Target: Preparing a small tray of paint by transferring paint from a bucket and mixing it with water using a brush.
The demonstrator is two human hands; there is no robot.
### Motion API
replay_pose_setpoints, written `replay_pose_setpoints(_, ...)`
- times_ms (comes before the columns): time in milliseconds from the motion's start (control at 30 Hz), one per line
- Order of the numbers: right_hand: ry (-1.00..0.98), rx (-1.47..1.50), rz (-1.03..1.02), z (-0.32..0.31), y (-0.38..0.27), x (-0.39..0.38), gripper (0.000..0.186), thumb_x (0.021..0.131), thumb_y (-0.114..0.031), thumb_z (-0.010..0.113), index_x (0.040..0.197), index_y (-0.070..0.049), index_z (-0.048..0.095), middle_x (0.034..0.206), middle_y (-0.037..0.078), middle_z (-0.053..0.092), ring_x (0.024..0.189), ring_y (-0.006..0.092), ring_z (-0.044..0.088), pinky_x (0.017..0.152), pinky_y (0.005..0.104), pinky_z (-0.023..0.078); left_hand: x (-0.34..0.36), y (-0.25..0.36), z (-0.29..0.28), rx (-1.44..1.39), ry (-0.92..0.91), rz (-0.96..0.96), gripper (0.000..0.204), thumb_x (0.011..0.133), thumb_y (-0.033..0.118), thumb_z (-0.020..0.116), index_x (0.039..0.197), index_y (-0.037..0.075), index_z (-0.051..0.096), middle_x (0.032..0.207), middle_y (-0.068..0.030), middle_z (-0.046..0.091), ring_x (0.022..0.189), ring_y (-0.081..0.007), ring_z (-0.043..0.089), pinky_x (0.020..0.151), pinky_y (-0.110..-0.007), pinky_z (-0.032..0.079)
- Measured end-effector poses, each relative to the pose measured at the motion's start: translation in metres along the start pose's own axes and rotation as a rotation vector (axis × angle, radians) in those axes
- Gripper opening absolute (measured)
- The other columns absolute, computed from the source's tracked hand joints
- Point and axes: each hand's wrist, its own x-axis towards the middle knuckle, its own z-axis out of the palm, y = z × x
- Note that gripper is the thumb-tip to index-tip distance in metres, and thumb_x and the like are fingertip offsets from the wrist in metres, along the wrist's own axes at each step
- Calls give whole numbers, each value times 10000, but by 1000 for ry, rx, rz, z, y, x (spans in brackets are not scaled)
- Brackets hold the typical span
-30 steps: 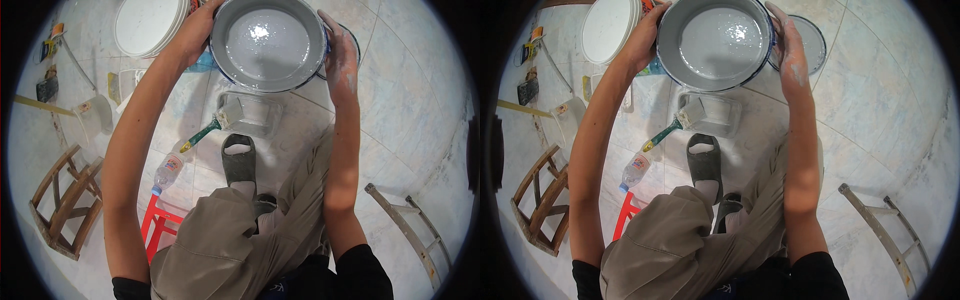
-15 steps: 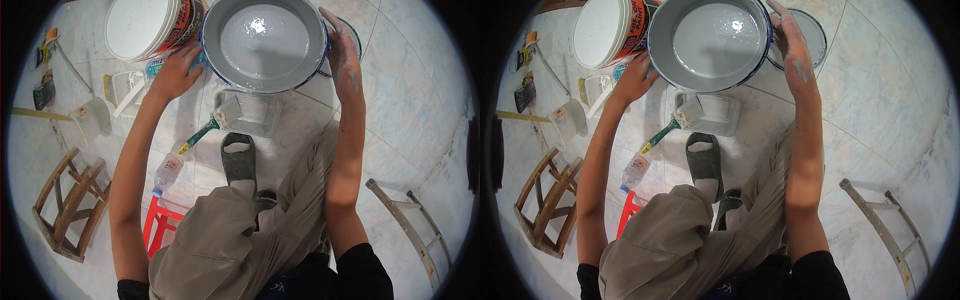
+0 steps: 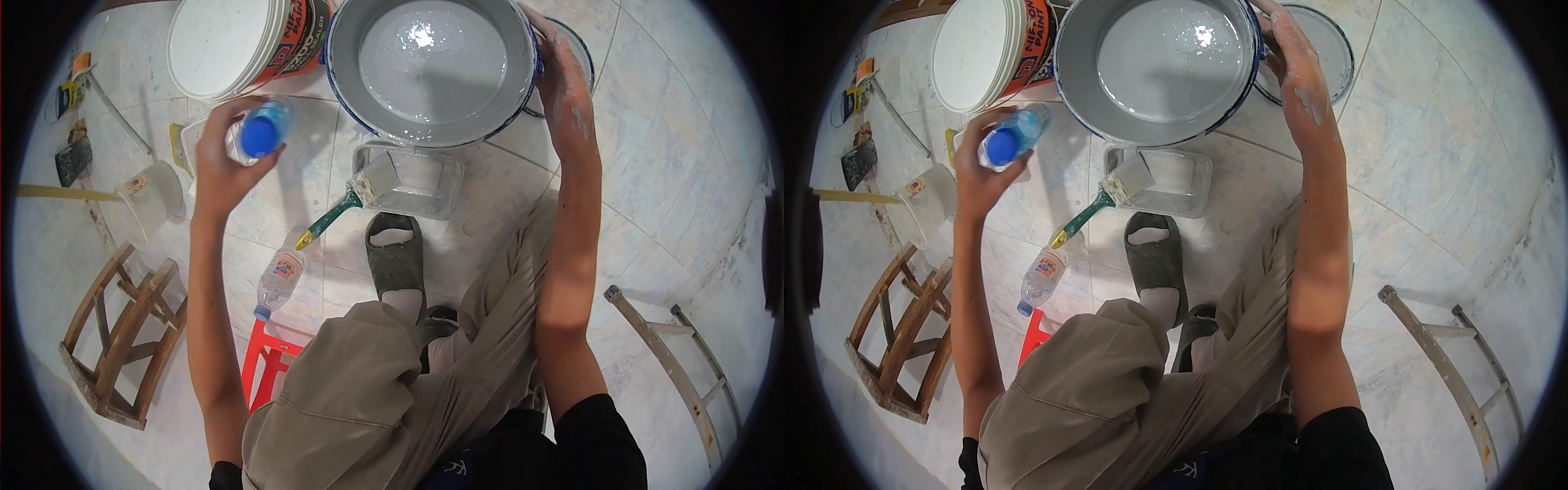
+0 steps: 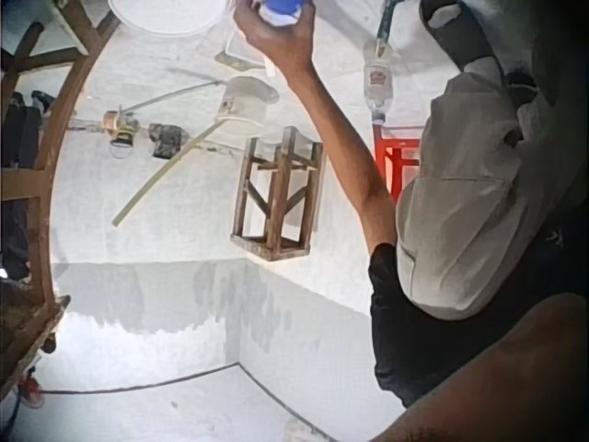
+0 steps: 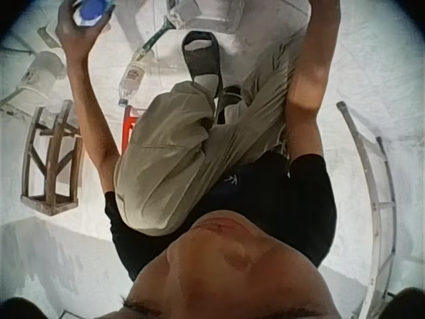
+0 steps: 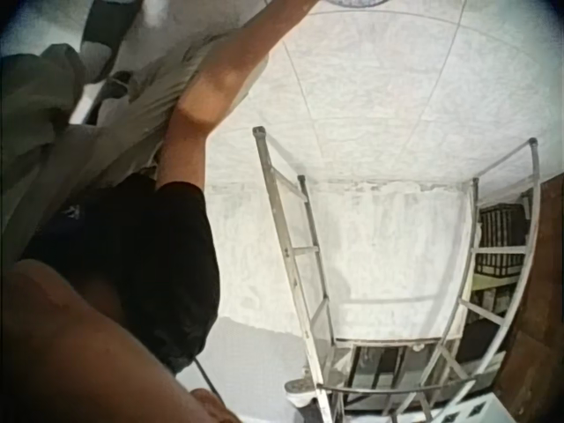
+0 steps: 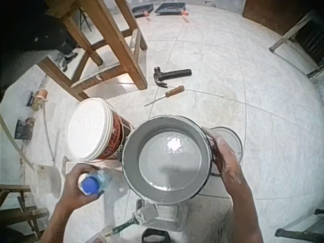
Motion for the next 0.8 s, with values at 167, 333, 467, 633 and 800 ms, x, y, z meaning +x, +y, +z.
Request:
replay_pose_setpoints(167,-41,6,-49,1,5,2,605,1110,-423,296,1522,3,418,1521,140,476,1412,238,435,1193,358,300,-11,-15,-7,-185,228,-62,550,728,52,886,1183,5,581,1238,-172,683,1163,-239,666,1015,-371,539)
replay_pose_setpoints(333,-40,9,-50,2,3,0,616,1110,-426,299,1521,19,413,1537,144,466,1433,245,418,1200,365,292,-7,-9,5,-113,155,-60,607,689,63,923,1173,-9,564,1207,-190,705,1157,-248,680,1014,-368,546)
replay_pose_setpoints(467,-18,-3,-31,2,2,1,627,1109,-433,296,1524,25,407,1552,159,449,1446,258,404,1208,378,279,-2,2,13,-168,168,-34,595,685,74,929,1154,-16,574,1203,-190,711,1143,-249,688,1002,-362,555)
replay_pose_setpoints(633,-48,17,-47,1,2,2,635,1108,-444,297,1519,25,415,1552,167,445,1455,262,388,1215,383,265,3,10,21,-192,112,-21,590,680,85,934,1138,-20,577,1185,-194,718,1136,-264,695,1000,-376,562)
replay_pose_setpoints(800,-15,11,-24,0,4,0,635,1105,-452,305,1516,17,424,1548,157,452,1449,253,393,1215,379,260,4,14,24,-158,79,1,584,676,80,933,1129,-19,578,1178,-198,719,1126,-272,703,986,-377,573)
